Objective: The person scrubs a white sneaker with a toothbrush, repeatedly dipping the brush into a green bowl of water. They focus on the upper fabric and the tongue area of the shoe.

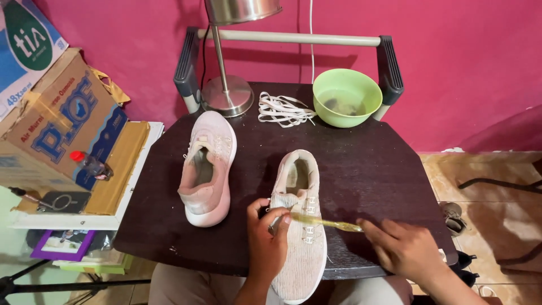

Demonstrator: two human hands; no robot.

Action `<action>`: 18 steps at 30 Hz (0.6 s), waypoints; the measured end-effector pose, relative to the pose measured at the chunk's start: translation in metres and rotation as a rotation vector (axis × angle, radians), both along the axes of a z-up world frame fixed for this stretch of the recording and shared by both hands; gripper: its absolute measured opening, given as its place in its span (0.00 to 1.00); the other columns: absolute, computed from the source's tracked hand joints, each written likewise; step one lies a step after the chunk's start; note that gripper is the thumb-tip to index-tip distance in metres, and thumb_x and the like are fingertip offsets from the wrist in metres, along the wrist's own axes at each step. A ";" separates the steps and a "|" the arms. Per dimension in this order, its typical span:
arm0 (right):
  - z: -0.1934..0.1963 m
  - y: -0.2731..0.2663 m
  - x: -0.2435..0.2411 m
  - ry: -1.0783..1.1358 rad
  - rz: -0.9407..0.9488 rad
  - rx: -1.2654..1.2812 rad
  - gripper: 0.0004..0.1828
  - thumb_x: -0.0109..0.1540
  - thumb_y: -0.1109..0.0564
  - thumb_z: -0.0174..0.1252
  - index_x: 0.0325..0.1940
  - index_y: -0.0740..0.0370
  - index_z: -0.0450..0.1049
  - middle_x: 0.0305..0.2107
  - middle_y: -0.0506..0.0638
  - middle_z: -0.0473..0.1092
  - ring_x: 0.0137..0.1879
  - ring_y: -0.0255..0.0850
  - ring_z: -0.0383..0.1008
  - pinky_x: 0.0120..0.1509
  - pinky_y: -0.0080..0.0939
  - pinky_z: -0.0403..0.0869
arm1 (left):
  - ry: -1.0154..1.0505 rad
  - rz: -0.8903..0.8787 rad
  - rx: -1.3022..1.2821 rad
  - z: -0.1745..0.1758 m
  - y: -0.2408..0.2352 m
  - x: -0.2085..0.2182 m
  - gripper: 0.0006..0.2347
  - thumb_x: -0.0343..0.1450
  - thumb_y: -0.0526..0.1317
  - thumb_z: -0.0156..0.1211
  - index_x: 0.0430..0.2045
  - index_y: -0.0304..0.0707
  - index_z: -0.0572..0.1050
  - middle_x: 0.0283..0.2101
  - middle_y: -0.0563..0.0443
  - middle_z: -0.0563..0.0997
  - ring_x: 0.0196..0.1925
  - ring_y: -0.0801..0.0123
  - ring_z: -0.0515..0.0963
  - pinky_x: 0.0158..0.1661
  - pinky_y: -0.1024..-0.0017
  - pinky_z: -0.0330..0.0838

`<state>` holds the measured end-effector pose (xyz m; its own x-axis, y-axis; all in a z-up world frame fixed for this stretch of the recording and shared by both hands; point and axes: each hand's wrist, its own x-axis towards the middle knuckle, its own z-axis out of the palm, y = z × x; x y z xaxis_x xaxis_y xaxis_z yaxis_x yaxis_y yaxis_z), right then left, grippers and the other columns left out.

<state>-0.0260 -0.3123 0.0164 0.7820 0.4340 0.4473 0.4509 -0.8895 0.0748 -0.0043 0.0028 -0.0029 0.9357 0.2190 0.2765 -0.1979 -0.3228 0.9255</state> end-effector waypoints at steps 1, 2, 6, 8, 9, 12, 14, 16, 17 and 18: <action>-0.001 0.005 -0.001 0.051 -0.032 -0.067 0.24 0.59 0.48 0.55 0.60 0.37 0.71 0.27 0.41 0.67 0.24 0.43 0.73 0.20 0.51 0.68 | 0.004 0.002 -0.013 -0.001 -0.001 0.001 0.07 0.69 0.43 0.62 0.29 0.44 0.85 0.51 0.50 0.70 0.58 0.61 0.72 0.61 0.64 0.63; 0.003 0.006 0.001 0.050 -0.035 -0.065 0.24 0.59 0.48 0.55 0.60 0.37 0.71 0.27 0.41 0.67 0.24 0.43 0.73 0.20 0.51 0.68 | 0.002 -0.001 -0.011 -0.002 -0.001 0.001 0.07 0.69 0.43 0.62 0.29 0.44 0.85 0.51 0.50 0.70 0.58 0.61 0.72 0.61 0.64 0.63; 0.017 0.008 -0.002 -0.085 0.009 -0.010 0.23 0.62 0.54 0.56 0.62 0.43 0.73 0.23 0.40 0.64 0.21 0.39 0.68 0.20 0.45 0.68 | 0.025 0.006 -0.017 0.003 -0.001 0.000 0.08 0.68 0.43 0.62 0.30 0.44 0.86 0.52 0.51 0.70 0.58 0.62 0.73 0.60 0.64 0.65; 0.010 0.006 -0.001 -0.059 0.209 0.016 0.24 0.61 0.56 0.55 0.63 0.49 0.72 0.22 0.40 0.63 0.20 0.38 0.66 0.21 0.43 0.68 | 0.049 0.014 -0.007 0.006 0.000 -0.001 0.08 0.68 0.44 0.62 0.31 0.44 0.87 0.52 0.52 0.70 0.58 0.62 0.73 0.60 0.63 0.65; 0.002 0.005 0.003 0.051 -0.053 -0.036 0.26 0.60 0.51 0.54 0.65 0.39 0.69 0.27 0.39 0.66 0.22 0.44 0.71 0.22 0.50 0.72 | 0.053 0.012 -0.014 0.007 -0.001 -0.001 0.08 0.68 0.43 0.62 0.30 0.44 0.86 0.52 0.51 0.70 0.58 0.62 0.73 0.60 0.64 0.66; -0.003 -0.004 0.001 0.093 -0.199 -0.056 0.28 0.58 0.48 0.53 0.64 0.35 0.69 0.30 0.39 0.69 0.24 0.47 0.75 0.21 0.54 0.73 | 0.042 -0.003 -0.015 0.005 0.000 -0.003 0.08 0.68 0.43 0.61 0.29 0.45 0.86 0.53 0.49 0.70 0.58 0.61 0.73 0.58 0.64 0.67; -0.001 -0.005 0.000 0.021 -0.066 -0.035 0.27 0.57 0.51 0.54 0.61 0.40 0.70 0.28 0.39 0.68 0.24 0.44 0.73 0.20 0.51 0.71 | 0.023 -0.001 -0.019 0.004 -0.001 -0.002 0.08 0.69 0.43 0.61 0.29 0.44 0.85 0.53 0.49 0.70 0.57 0.61 0.74 0.57 0.64 0.68; -0.008 0.002 -0.003 0.129 -0.010 -0.101 0.27 0.58 0.48 0.55 0.63 0.35 0.69 0.31 0.40 0.70 0.22 0.44 0.76 0.19 0.52 0.71 | 0.012 0.006 -0.006 0.003 0.000 -0.001 0.08 0.69 0.45 0.61 0.29 0.45 0.85 0.52 0.50 0.70 0.58 0.62 0.73 0.58 0.65 0.66; -0.002 0.005 0.001 0.130 -0.008 -0.099 0.27 0.58 0.48 0.55 0.63 0.35 0.69 0.31 0.40 0.70 0.22 0.44 0.76 0.19 0.52 0.71 | 0.014 0.009 -0.003 0.002 0.000 0.000 0.08 0.69 0.45 0.61 0.29 0.45 0.85 0.52 0.50 0.70 0.58 0.62 0.73 0.58 0.65 0.66; 0.003 0.008 0.002 0.068 -0.124 -0.076 0.25 0.60 0.48 0.55 0.62 0.35 0.70 0.29 0.38 0.69 0.21 0.46 0.73 0.19 0.52 0.71 | 0.028 0.008 -0.008 0.001 -0.001 0.000 0.08 0.68 0.44 0.62 0.29 0.45 0.86 0.52 0.51 0.70 0.57 0.62 0.73 0.59 0.64 0.66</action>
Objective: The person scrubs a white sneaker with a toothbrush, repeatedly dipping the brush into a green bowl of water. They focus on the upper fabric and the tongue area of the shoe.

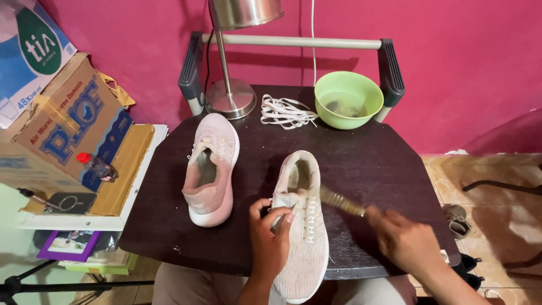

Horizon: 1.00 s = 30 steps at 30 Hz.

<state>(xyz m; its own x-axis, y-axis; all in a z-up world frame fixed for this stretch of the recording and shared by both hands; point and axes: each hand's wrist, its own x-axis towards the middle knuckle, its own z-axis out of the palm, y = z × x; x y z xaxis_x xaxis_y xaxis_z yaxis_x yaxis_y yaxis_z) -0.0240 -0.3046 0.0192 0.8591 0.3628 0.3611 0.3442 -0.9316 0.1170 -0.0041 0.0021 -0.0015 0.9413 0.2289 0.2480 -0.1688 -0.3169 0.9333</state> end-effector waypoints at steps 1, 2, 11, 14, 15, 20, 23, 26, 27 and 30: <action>0.005 0.003 0.001 -0.067 -0.114 0.015 0.22 0.62 0.49 0.54 0.62 0.35 0.71 0.26 0.37 0.69 0.19 0.49 0.71 0.18 0.52 0.70 | 0.015 0.000 -0.005 -0.001 0.000 0.001 0.07 0.67 0.43 0.62 0.29 0.45 0.86 0.52 0.51 0.70 0.57 0.62 0.73 0.59 0.63 0.65; 0.004 -0.002 -0.001 -0.068 -0.115 0.013 0.22 0.62 0.49 0.54 0.62 0.35 0.71 0.26 0.37 0.69 0.19 0.49 0.71 0.18 0.52 0.70 | 0.014 -0.001 -0.007 0.001 0.000 0.000 0.07 0.67 0.43 0.62 0.29 0.45 0.86 0.52 0.51 0.70 0.57 0.62 0.73 0.59 0.63 0.65; -0.002 -0.013 -0.006 -0.055 0.099 0.071 0.33 0.55 0.57 0.54 0.65 0.38 0.69 0.29 0.35 0.69 0.23 0.39 0.72 0.21 0.45 0.72 | -0.056 -0.007 0.005 0.002 0.000 -0.001 0.08 0.69 0.44 0.61 0.29 0.43 0.84 0.52 0.48 0.70 0.58 0.60 0.73 0.61 0.63 0.63; -0.006 -0.001 -0.007 0.040 0.070 -0.081 0.31 0.58 0.49 0.56 0.66 0.34 0.66 0.29 0.38 0.68 0.22 0.40 0.74 0.19 0.50 0.71 | -0.093 -0.010 0.016 0.004 0.001 -0.001 0.07 0.69 0.42 0.62 0.28 0.43 0.84 0.50 0.48 0.71 0.56 0.60 0.74 0.58 0.63 0.65; -0.003 0.000 -0.006 -0.044 0.041 -0.054 0.29 0.59 0.53 0.55 0.65 0.35 0.68 0.26 0.37 0.64 0.22 0.41 0.70 0.20 0.47 0.70 | -0.074 -0.013 -0.002 0.005 0.001 -0.002 0.06 0.69 0.42 0.62 0.28 0.43 0.84 0.50 0.49 0.70 0.56 0.61 0.74 0.58 0.64 0.65; -0.002 0.000 -0.005 -0.075 0.231 -0.018 0.28 0.60 0.52 0.57 0.66 0.38 0.69 0.25 0.38 0.64 0.20 0.37 0.67 0.18 0.43 0.68 | -0.086 -0.027 -0.008 0.008 0.002 -0.001 0.07 0.69 0.40 0.62 0.30 0.40 0.85 0.50 0.48 0.70 0.57 0.61 0.73 0.61 0.64 0.64; -0.013 0.001 -0.007 0.049 -0.089 -0.024 0.30 0.56 0.50 0.56 0.63 0.28 0.68 0.30 0.34 0.69 0.20 0.51 0.72 0.18 0.54 0.72 | -0.067 -0.026 0.016 0.006 0.002 -0.001 0.07 0.70 0.42 0.62 0.29 0.44 0.85 0.50 0.48 0.69 0.57 0.60 0.73 0.60 0.63 0.64; -0.005 0.006 -0.009 -0.060 0.188 0.092 0.28 0.61 0.54 0.54 0.67 0.39 0.68 0.25 0.36 0.66 0.19 0.36 0.65 0.18 0.43 0.70 | -0.111 -0.022 0.027 0.005 0.001 -0.001 0.06 0.69 0.42 0.62 0.28 0.44 0.84 0.50 0.48 0.70 0.55 0.60 0.74 0.58 0.63 0.66; -0.008 0.006 -0.006 0.025 0.060 0.044 0.28 0.60 0.50 0.55 0.65 0.33 0.67 0.32 0.34 0.70 0.20 0.44 0.71 0.19 0.50 0.73 | -0.125 -0.020 0.023 0.006 0.001 -0.001 0.05 0.69 0.41 0.63 0.29 0.44 0.84 0.50 0.47 0.70 0.55 0.60 0.74 0.58 0.64 0.66; 0.004 0.013 -0.010 -0.031 0.063 0.062 0.25 0.61 0.52 0.55 0.63 0.36 0.69 0.32 0.34 0.69 0.21 0.42 0.72 0.21 0.48 0.72 | -0.123 -0.015 0.019 0.003 0.001 -0.001 0.05 0.69 0.40 0.63 0.29 0.44 0.84 0.50 0.48 0.70 0.56 0.61 0.74 0.59 0.64 0.66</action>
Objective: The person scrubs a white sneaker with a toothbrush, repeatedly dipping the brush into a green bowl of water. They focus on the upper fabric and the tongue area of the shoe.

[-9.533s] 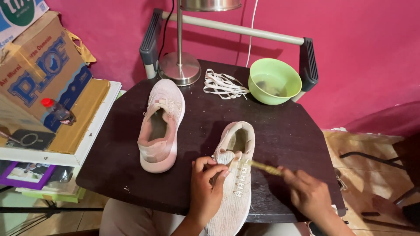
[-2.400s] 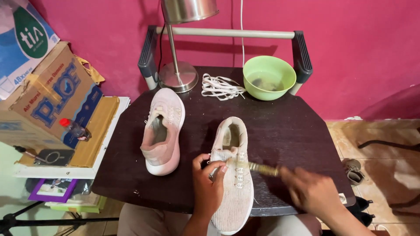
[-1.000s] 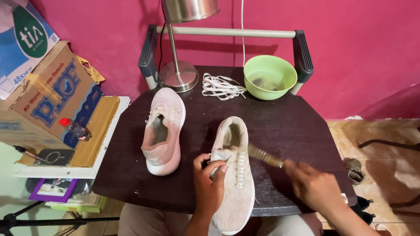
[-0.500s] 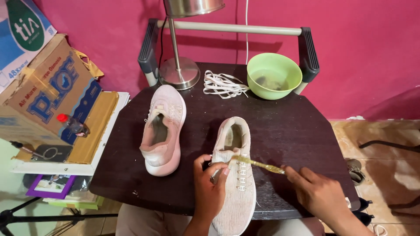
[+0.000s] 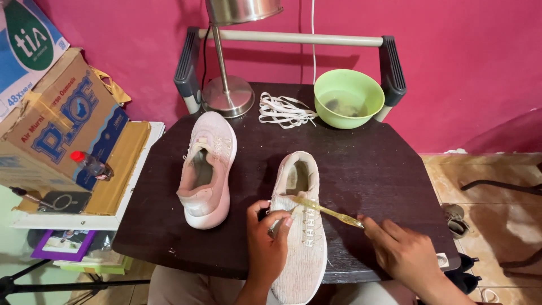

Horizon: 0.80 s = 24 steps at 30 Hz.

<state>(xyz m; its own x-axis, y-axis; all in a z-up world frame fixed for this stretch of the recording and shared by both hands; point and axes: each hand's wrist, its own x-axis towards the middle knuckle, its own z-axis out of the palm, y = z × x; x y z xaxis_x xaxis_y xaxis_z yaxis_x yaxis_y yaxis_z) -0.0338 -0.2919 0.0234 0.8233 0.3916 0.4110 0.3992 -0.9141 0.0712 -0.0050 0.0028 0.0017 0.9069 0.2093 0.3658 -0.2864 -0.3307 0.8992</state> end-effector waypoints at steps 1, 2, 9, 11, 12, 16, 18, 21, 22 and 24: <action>0.008 0.003 -0.002 -0.146 0.131 0.064 0.22 0.64 0.58 0.53 0.63 0.47 0.72 0.24 0.37 0.65 0.22 0.34 0.67 0.22 0.40 0.69 | 0.015 0.006 -0.002 -0.002 0.000 0.001 0.05 0.69 0.41 0.63 0.29 0.44 0.85 0.50 0.49 0.70 0.56 0.61 0.74 0.59 0.63 0.66; 0.000 -0.003 0.002 -0.149 0.134 0.065 0.22 0.64 0.58 0.53 0.63 0.47 0.72 0.24 0.37 0.65 0.22 0.34 0.67 0.22 0.40 0.69 | 0.011 0.009 -0.001 -0.001 0.000 0.000 0.05 0.69 0.41 0.63 0.29 0.44 0.85 0.50 0.49 0.70 0.56 0.61 0.74 0.59 0.63 0.66; -0.008 -0.006 0.001 -0.039 0.015 -0.015 0.26 0.60 0.53 0.54 0.63 0.36 0.70 0.24 0.38 0.64 0.21 0.40 0.70 0.21 0.46 0.69 | 0.037 0.015 0.012 -0.001 -0.001 -0.001 0.06 0.69 0.43 0.62 0.27 0.46 0.85 0.51 0.49 0.70 0.57 0.60 0.73 0.60 0.62 0.64; -0.007 -0.004 0.004 0.096 -0.011 -0.076 0.28 0.58 0.47 0.56 0.64 0.32 0.68 0.26 0.39 0.68 0.22 0.42 0.75 0.20 0.51 0.72 | 0.026 0.011 0.022 -0.001 0.000 -0.001 0.07 0.70 0.44 0.61 0.27 0.46 0.84 0.52 0.49 0.70 0.57 0.60 0.72 0.60 0.62 0.64; 0.000 0.000 0.003 -0.032 -0.110 -0.041 0.26 0.60 0.50 0.55 0.64 0.32 0.70 0.25 0.38 0.66 0.21 0.43 0.73 0.20 0.48 0.69 | 0.036 0.012 0.016 -0.001 0.000 0.000 0.07 0.69 0.44 0.61 0.28 0.46 0.85 0.51 0.49 0.70 0.57 0.60 0.73 0.60 0.62 0.64; 0.003 -0.005 0.001 -0.085 0.252 0.099 0.20 0.62 0.55 0.54 0.59 0.46 0.73 0.21 0.41 0.64 0.21 0.41 0.68 0.22 0.44 0.68 | 0.080 0.014 0.000 -0.001 0.001 -0.001 0.08 0.69 0.43 0.61 0.30 0.44 0.87 0.52 0.51 0.70 0.58 0.63 0.73 0.62 0.63 0.62; -0.006 -0.007 0.007 -0.037 0.057 0.013 0.25 0.58 0.52 0.55 0.61 0.38 0.71 0.24 0.40 0.65 0.22 0.43 0.71 0.20 0.49 0.70 | 0.069 0.018 0.006 -0.003 -0.001 0.000 0.08 0.69 0.43 0.62 0.29 0.45 0.86 0.52 0.50 0.70 0.58 0.62 0.73 0.61 0.63 0.63; -0.011 -0.012 0.004 -0.056 -0.049 0.010 0.28 0.55 0.54 0.54 0.60 0.36 0.71 0.25 0.39 0.67 0.25 0.43 0.73 0.20 0.50 0.71 | 0.063 0.018 0.016 -0.004 0.001 -0.001 0.07 0.68 0.43 0.62 0.28 0.45 0.86 0.52 0.49 0.70 0.57 0.61 0.74 0.61 0.63 0.64; -0.008 -0.016 0.005 -0.127 0.058 0.081 0.27 0.55 0.59 0.51 0.58 0.43 0.73 0.24 0.40 0.67 0.26 0.40 0.72 0.23 0.46 0.69 | 0.064 0.030 0.007 -0.003 0.000 0.000 0.06 0.68 0.42 0.63 0.27 0.45 0.85 0.51 0.49 0.70 0.56 0.61 0.74 0.60 0.63 0.64; -0.009 -0.011 0.008 -0.021 -0.004 0.041 0.26 0.57 0.53 0.54 0.61 0.37 0.71 0.25 0.39 0.68 0.27 0.40 0.74 0.22 0.49 0.72 | 0.058 0.038 0.018 -0.004 -0.002 0.000 0.06 0.68 0.42 0.63 0.28 0.46 0.86 0.51 0.50 0.70 0.57 0.61 0.73 0.60 0.62 0.64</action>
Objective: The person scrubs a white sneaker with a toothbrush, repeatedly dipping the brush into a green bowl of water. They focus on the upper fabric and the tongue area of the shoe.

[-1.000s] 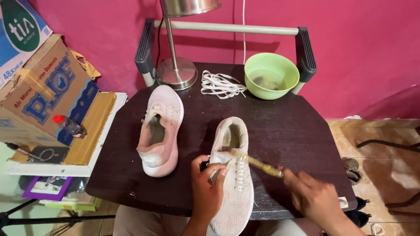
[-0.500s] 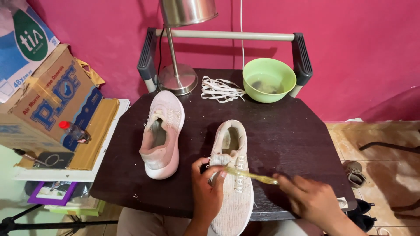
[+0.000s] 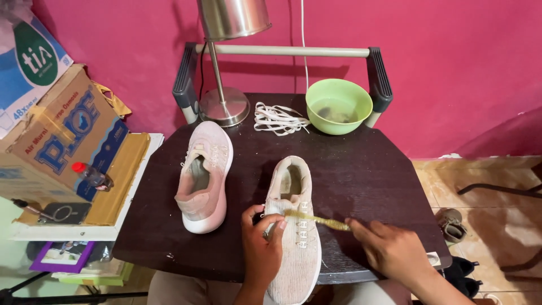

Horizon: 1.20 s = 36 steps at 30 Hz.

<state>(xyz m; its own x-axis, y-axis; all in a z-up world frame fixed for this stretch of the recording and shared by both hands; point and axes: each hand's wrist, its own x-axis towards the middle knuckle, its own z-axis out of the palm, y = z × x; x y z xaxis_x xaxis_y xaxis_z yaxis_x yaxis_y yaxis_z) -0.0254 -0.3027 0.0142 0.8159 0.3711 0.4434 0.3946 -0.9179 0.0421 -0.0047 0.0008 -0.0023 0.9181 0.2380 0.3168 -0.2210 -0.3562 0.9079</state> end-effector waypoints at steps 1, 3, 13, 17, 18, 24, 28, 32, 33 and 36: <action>-0.002 0.003 0.001 0.112 -0.064 -0.036 0.26 0.60 0.48 0.56 0.63 0.31 0.70 0.26 0.37 0.70 0.28 0.41 0.77 0.21 0.52 0.74 | -0.001 0.005 0.014 -0.001 0.000 0.000 0.06 0.68 0.42 0.63 0.28 0.47 0.86 0.52 0.50 0.71 0.57 0.61 0.73 0.60 0.61 0.64; 0.008 0.009 -0.004 -0.002 -0.040 0.007 0.25 0.61 0.51 0.54 0.63 0.36 0.71 0.24 0.38 0.67 0.26 0.40 0.74 0.21 0.48 0.71 | 0.025 -0.007 -0.001 0.002 0.002 -0.002 0.07 0.68 0.42 0.62 0.29 0.45 0.86 0.52 0.50 0.70 0.57 0.62 0.73 0.60 0.64 0.65; 0.009 0.003 -0.001 -0.038 0.181 -0.078 0.24 0.60 0.51 0.57 0.62 0.43 0.72 0.23 0.42 0.67 0.22 0.44 0.70 0.22 0.49 0.68 | 0.019 -0.012 0.045 0.005 0.001 -0.003 0.07 0.69 0.42 0.62 0.31 0.43 0.85 0.53 0.48 0.70 0.59 0.59 0.72 0.60 0.61 0.65; -0.006 -0.008 0.001 -0.009 -0.230 0.003 0.24 0.60 0.50 0.55 0.62 0.37 0.72 0.27 0.42 0.68 0.35 0.44 0.75 0.27 0.50 0.71 | 0.011 -0.017 0.037 0.004 0.002 -0.002 0.06 0.69 0.42 0.62 0.29 0.45 0.85 0.52 0.48 0.70 0.57 0.59 0.73 0.61 0.62 0.64; -0.007 -0.011 0.000 -0.074 -0.014 0.035 0.21 0.60 0.53 0.53 0.58 0.43 0.73 0.24 0.44 0.67 0.30 0.46 0.71 0.27 0.49 0.70 | 0.023 -0.016 0.033 0.005 0.002 -0.002 0.06 0.69 0.42 0.62 0.29 0.46 0.85 0.52 0.49 0.70 0.57 0.60 0.73 0.60 0.62 0.65; -0.009 -0.015 0.006 0.060 -0.122 0.032 0.24 0.61 0.50 0.54 0.62 0.40 0.71 0.24 0.45 0.64 0.30 0.49 0.71 0.26 0.54 0.69 | -0.014 -0.027 0.032 0.006 0.003 -0.002 0.06 0.70 0.42 0.61 0.29 0.46 0.85 0.51 0.49 0.70 0.57 0.60 0.73 0.60 0.62 0.65; 0.000 0.000 -0.001 -0.054 0.171 -0.070 0.23 0.60 0.52 0.55 0.60 0.42 0.72 0.23 0.43 0.64 0.25 0.44 0.68 0.21 0.49 0.68 | 0.023 -0.039 0.010 0.008 0.002 -0.002 0.07 0.70 0.43 0.61 0.29 0.46 0.85 0.51 0.50 0.69 0.58 0.60 0.72 0.60 0.62 0.64; -0.001 -0.009 0.007 -0.016 -0.304 -0.004 0.19 0.65 0.44 0.55 0.61 0.34 0.73 0.24 0.41 0.66 0.26 0.47 0.73 0.25 0.52 0.69 | 0.005 -0.029 -0.008 0.007 0.002 -0.002 0.06 0.69 0.42 0.62 0.29 0.45 0.85 0.51 0.50 0.69 0.58 0.61 0.72 0.61 0.62 0.64; -0.006 -0.016 0.005 -0.043 -0.079 0.032 0.20 0.61 0.51 0.54 0.57 0.40 0.74 0.22 0.42 0.66 0.26 0.46 0.71 0.25 0.49 0.69 | -0.002 -0.026 -0.003 0.007 0.002 -0.002 0.06 0.69 0.43 0.63 0.29 0.46 0.85 0.51 0.50 0.70 0.58 0.61 0.73 0.60 0.63 0.64; -0.010 -0.013 0.006 0.037 0.013 -0.002 0.24 0.57 0.53 0.55 0.58 0.39 0.72 0.25 0.42 0.66 0.29 0.44 0.72 0.25 0.49 0.72 | 0.010 -0.011 -0.007 0.004 0.001 -0.001 0.06 0.69 0.43 0.63 0.29 0.47 0.86 0.51 0.49 0.70 0.57 0.60 0.73 0.60 0.63 0.64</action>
